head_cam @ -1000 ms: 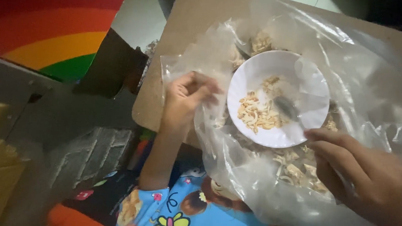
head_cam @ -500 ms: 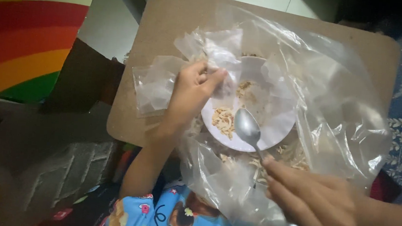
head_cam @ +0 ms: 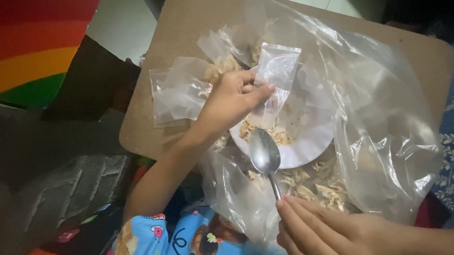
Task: Scooping shredded food from a plate into small plastic bags using a spoon.
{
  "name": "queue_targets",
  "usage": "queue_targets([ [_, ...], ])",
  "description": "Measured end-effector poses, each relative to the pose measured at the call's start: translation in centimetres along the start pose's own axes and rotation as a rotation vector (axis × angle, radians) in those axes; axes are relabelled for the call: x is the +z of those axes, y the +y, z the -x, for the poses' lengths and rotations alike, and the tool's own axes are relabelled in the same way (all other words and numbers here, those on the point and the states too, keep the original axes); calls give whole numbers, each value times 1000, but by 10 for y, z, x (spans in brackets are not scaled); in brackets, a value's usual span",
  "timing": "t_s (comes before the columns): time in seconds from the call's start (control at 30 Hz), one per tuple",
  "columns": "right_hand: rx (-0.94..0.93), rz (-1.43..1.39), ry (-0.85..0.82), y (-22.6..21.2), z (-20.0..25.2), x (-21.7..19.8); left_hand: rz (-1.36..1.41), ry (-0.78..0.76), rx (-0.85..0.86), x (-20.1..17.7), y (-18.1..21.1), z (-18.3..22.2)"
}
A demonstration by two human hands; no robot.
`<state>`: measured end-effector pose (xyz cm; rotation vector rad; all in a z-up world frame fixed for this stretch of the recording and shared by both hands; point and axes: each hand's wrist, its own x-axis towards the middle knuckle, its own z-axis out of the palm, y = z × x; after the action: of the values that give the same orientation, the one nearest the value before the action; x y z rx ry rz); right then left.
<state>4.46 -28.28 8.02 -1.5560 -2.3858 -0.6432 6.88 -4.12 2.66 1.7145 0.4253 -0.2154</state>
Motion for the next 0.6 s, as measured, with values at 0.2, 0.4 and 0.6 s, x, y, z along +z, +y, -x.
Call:
queue_targets([
  [0.2,17,11,-7,-1,-5,-1,-50,-5,8,0,7,5],
  [0.4,81,32,8,3,-12,-3,15,1,70,4,-1,0],
  [0.6,75,56,-19,1,-10,-1,61,2,8,5,5,4],
])
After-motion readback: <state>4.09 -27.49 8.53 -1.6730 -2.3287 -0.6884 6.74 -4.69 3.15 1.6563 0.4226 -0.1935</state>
